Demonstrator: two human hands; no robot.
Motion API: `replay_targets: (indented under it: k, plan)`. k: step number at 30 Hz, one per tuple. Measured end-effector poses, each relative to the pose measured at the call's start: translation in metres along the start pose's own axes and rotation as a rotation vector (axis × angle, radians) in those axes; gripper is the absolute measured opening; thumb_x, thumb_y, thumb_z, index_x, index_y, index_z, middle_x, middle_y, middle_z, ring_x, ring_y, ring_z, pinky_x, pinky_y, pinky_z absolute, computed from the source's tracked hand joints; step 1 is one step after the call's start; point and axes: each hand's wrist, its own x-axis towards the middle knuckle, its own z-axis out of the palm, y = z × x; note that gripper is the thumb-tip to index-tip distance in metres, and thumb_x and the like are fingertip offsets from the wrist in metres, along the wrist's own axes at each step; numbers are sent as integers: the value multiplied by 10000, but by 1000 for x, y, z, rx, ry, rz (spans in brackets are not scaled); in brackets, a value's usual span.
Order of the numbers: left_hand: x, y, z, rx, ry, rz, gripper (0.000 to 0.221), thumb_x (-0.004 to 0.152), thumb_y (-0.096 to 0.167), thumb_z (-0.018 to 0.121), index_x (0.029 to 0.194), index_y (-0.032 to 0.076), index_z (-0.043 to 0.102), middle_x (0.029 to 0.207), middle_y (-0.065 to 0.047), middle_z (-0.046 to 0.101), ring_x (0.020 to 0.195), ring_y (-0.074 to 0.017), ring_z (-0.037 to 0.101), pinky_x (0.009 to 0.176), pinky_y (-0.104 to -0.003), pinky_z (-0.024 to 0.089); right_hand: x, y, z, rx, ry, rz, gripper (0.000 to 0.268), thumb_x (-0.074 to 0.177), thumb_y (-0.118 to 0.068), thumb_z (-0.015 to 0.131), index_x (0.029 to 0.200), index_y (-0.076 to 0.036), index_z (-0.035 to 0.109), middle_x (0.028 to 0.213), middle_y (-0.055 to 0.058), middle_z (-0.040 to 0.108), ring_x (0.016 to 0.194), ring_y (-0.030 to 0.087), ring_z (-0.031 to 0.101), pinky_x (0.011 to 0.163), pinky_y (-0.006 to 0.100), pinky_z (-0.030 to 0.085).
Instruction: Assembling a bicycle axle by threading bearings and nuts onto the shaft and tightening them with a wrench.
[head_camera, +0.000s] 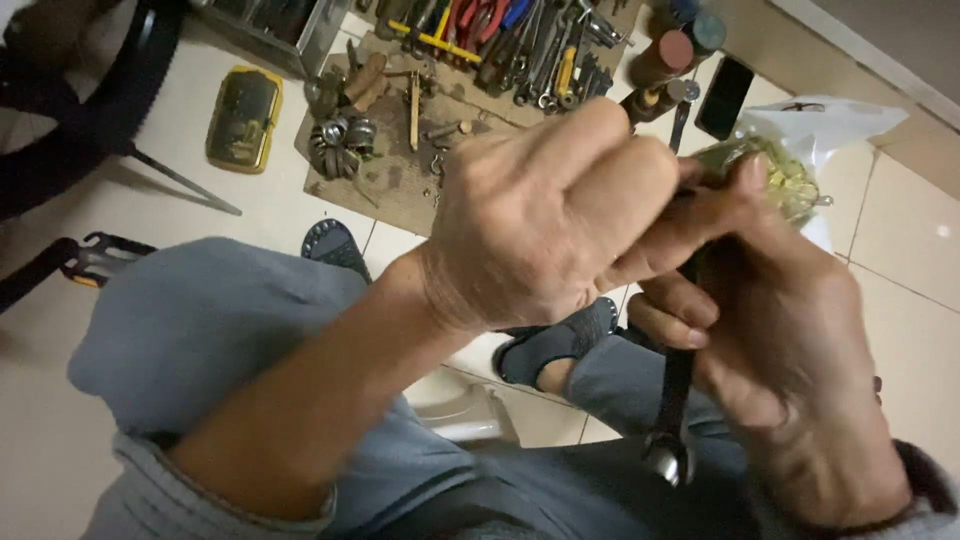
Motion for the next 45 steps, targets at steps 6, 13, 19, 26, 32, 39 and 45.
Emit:
replay_targets:
  k: [6,13,19,26,32,39,45]
  plan:
    - [-6,4,0,-165,-154,-478,325,1074,307,439,831,93,463,598,26,361,442,-86,341,336,-241,279,3,9,-22,74,86,114,361,1042,-326,532,1223,-15,556,861,151,613,506,112,485,387,222,454]
    - [-4,2,-10,82,-107,-279,357,1087,303,477,805,83,461,650,-11,417,488,-119,416,388,-247,457,6,30,-36,291,109,111,176,1055,-236,524,1104,-83,452,889,187,571,526,106,418,406,198,386]
    - [29,1,-33,-447,-554,-1569,531,935,547,382,1056,139,700,588,62,429,491,-89,395,435,-269,326,8,35,-48,-325,137,-331,243,1018,-121,545,1203,10,633,909,209,686,622,189,524,550,262,421]
    - [28,1,-41,-510,-778,-1884,690,947,593,398,1457,154,547,571,48,243,413,-82,219,349,-249,220,24,12,-74,-514,-323,-396,305,853,-112,771,1141,-30,717,1089,129,754,920,210,746,801,271,643]
    - [10,2,-32,-762,-705,-2050,514,996,479,459,1362,136,575,669,25,262,518,-90,217,442,-234,198,33,-1,-77,-564,-500,-309,265,836,-98,803,1093,-58,758,1037,134,774,796,178,741,684,266,649]
    - [-12,8,-21,-863,-749,-2254,539,972,403,549,1457,167,555,861,-59,403,465,-52,218,365,-179,177,40,-28,-48,-1135,-709,-296,355,832,-411,718,1035,-125,773,927,64,863,689,153,865,569,262,699]
    - [-9,12,-21,-783,-700,-2217,582,986,470,501,1526,259,551,865,-51,449,507,-72,288,394,-183,225,39,-3,-68,-644,-625,-119,210,882,-160,770,1069,-62,763,836,60,735,602,137,595,506,268,505]
